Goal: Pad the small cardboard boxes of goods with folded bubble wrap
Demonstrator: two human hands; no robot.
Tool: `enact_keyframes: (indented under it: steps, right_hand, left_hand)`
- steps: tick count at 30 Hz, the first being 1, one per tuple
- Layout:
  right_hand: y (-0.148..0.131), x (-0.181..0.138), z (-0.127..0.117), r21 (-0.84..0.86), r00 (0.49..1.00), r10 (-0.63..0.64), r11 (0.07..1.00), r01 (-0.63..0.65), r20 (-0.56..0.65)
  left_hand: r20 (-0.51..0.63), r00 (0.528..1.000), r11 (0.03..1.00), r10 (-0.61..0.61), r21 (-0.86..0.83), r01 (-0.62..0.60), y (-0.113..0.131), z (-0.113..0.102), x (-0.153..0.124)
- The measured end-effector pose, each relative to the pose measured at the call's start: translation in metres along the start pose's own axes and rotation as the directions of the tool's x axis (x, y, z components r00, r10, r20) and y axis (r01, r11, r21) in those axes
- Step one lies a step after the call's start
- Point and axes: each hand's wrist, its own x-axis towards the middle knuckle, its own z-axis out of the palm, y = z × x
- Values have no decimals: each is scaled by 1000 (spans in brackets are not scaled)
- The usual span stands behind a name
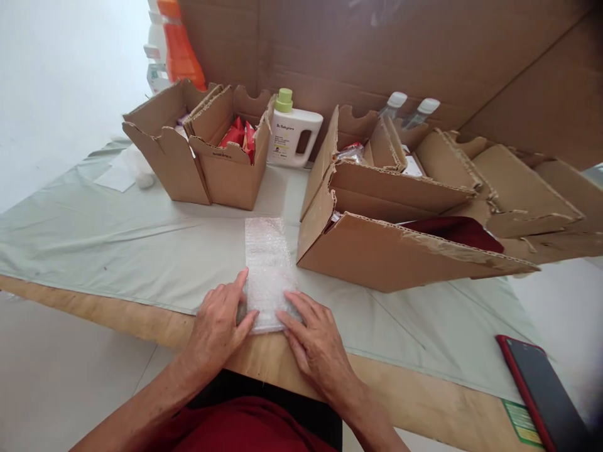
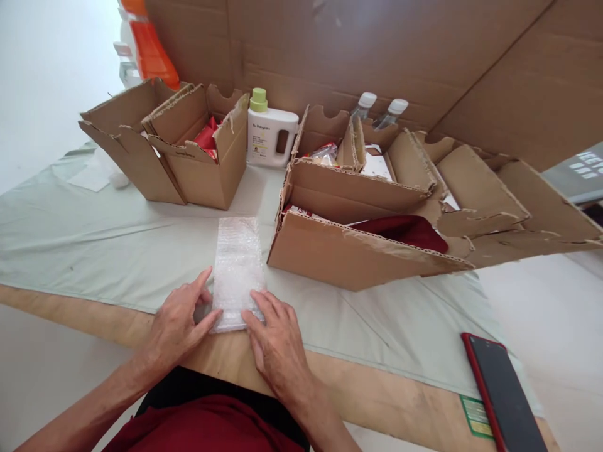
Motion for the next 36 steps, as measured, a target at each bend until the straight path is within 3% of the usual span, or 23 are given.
enact_keyframes:
  steps: [2,5,8,11,13,14,19,24,27,30,33,36]
  right_hand:
    - [-2,5,-1,0,1000,-26,1000,26,-11]
    - [-8,9,-14,182,999,1,983,-11,53]
    - [-12,9,-24,330,986,91,935,-133,140]
    - [-11,6,-21,226,986,153,965,-134,-70]
    - [-10,3,-17,132,972,108,988,-81,-209]
    - [-10,2,-16,101,974,70,994,-49,-217]
    - [-9,7,-9,55,995,-99,994,100,-9]
    - [-7,13,-13,223,998,-29,975,15,58]
    - [-8,11,-16,192,1000,20,981,-20,-2]
    - [-8,10,-11,47,996,-22,999,26,-81]
    - [-6,16,-3,-30,998,-58,998,58,-16]
    - [-2,24,-1,9,999,-51,999,51,-14]
  left_hand:
    - [5,998,998,69,-7,-69,4,-12,-5]
    - [60,979,974,195,-129,-186,12,-26,-14]
    - [67,983,963,170,-225,-151,15,-28,-20]
    - [57,996,984,68,-171,-57,12,-20,-18]
    - [48,998,995,50,-86,-46,9,-15,-15]
    - [48,998,998,49,-47,-47,8,-13,-14]
    - [-9,998,998,61,-15,-61,9,-16,-21]
    - [62,982,970,181,-176,-168,10,-27,-24]
    - [77,987,967,144,-223,-124,2,-24,-11]
    - [35,990,985,133,-114,-128,-9,-13,8]
    - [-29,991,991,134,-17,-135,-14,-6,20]
    - [-17,978,976,206,-72,-207,-10,-11,15]
